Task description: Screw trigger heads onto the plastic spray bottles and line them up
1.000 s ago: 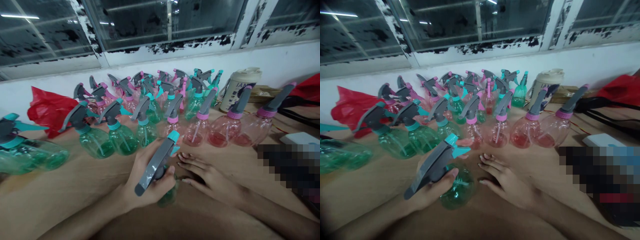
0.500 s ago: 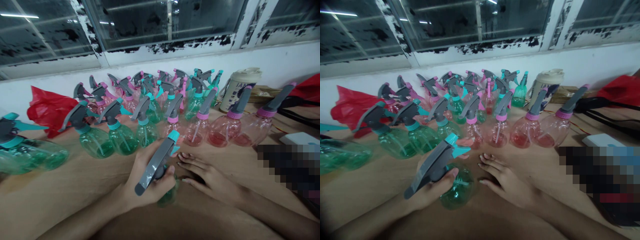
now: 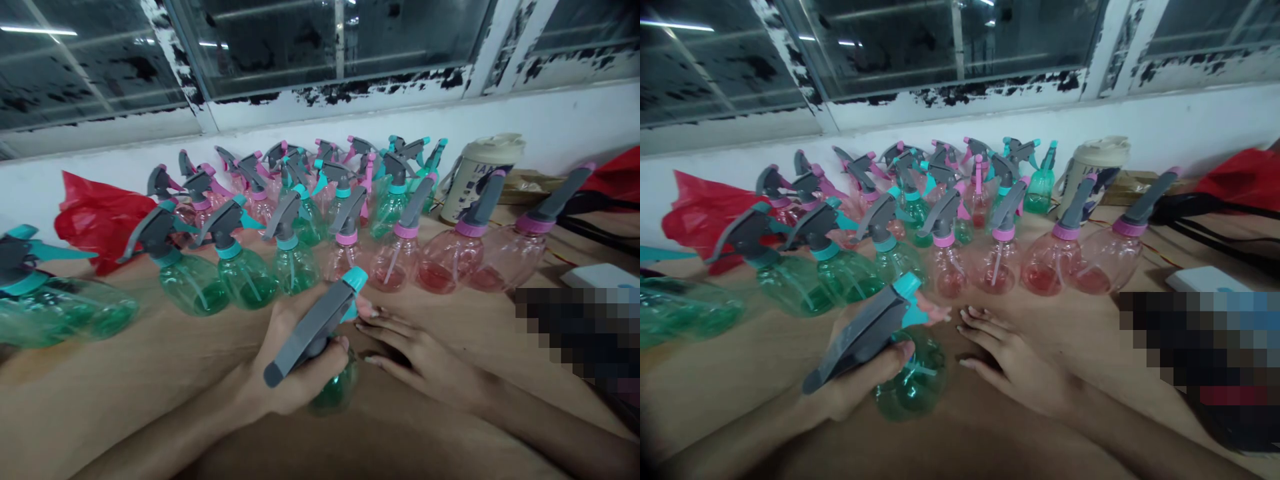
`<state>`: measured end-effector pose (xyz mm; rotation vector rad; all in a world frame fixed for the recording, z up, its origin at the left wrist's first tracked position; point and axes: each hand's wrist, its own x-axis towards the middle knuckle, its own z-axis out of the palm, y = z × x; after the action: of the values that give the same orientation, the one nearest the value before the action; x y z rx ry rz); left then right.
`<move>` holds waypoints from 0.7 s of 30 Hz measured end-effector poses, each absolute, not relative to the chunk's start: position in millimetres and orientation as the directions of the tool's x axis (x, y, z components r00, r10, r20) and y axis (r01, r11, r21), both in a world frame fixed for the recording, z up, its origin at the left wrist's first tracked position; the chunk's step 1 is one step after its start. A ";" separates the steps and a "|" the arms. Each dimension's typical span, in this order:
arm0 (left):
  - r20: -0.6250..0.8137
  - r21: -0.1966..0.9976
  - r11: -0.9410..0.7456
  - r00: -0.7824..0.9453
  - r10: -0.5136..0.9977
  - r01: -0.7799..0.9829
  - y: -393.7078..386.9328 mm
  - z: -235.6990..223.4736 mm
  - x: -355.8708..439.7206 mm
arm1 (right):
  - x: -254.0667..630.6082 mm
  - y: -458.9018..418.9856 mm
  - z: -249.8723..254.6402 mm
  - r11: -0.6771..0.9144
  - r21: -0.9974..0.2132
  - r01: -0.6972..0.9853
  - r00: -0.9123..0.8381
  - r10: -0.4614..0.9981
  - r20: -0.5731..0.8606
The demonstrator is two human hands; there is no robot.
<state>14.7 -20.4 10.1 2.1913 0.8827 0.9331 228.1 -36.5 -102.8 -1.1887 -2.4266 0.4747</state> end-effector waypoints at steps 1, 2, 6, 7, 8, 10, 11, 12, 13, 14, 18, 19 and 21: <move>0.385 0.727 -0.609 0.547 0.743 0.316 -19.8 11.3 14.4 | 228.3 -36.3 -103.1 0.585 -0.464 0.666 -0.563 0.801 0.203; 0.384 0.731 -0.613 0.561 0.734 0.301 -19.2 12.0 14.2 | 228.4 -36.2 -103.4 0.589 -0.470 0.658 -0.563 0.799 0.212; 0.372 0.729 -0.601 0.549 0.749 0.327 -18.1 10.0 13.9 | 228.2 -36.2 -103.6 0.591 -0.484 0.645 -0.556 0.798 0.234; 0.370 0.728 -0.595 0.536 0.759 0.340 -18.3 8.3 14.0 | 228.1 -36.3 -103.3 0.589 -0.482 0.649 -0.553 0.800 0.232; 0.373 0.723 -0.593 0.521 0.767 0.355 -18.6 6.5 14.1 | 227.9 -36.5 -102.9 0.587 -0.482 0.651 -0.551 0.802 0.231; 0.392 0.697 -0.606 0.503 0.770 0.385 -19.5 2.9 14.7 | 227.6 -36.8 -102.1 0.588 -0.489 0.644 -0.547 0.801 0.242; 0.412 0.678 -0.622 0.497 0.763 0.392 -20.0 1.5 15.0 | 227.5 -36.9 -101.8 0.591 -0.494 0.638 -0.546 0.799 0.251; 0.437 0.658 -0.639 0.490 0.755 0.398 -20.4 0.5 15.5 | 227.4 -36.9 -101.6 0.594 -0.497 0.633 -0.546 0.797 0.257; 0.461 0.638 -0.656 0.483 0.744 0.403 -20.8 -0.1 16.0 | 227.3 -37.0 -101.4 0.594 -0.499 0.631 -0.545 0.797 0.260; 0.481 0.620 -0.671 0.478 0.735 0.407 -21.1 -0.3 16.4 | 227.2 -37.1 -101.3 0.593 -0.500 0.631 -0.543 0.798 0.262; 0.508 0.582 -0.687 0.465 0.725 0.435 -21.4 -0.1 17.6 | 226.9 -37.5 -100.9 0.589 -0.500 0.634 -0.539 0.801 0.261; 0.511 0.580 -0.688 0.462 0.725 0.437 -21.3 -0.1 17.7 | 226.9 -37.5 -100.7 0.587 -0.498 0.638 -0.541 0.802 0.253; 0.507 0.588 -0.683 0.461 0.728 0.433 -21.1 -0.3 17.8 | 227.1 -37.5 -100.3 0.583 -0.498 0.642 -0.546 0.804 0.237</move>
<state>17.8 -21.1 -0.3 2.3383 0.9785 1.0794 227.1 -37.5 -100.3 -1.1577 -2.3736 0.4948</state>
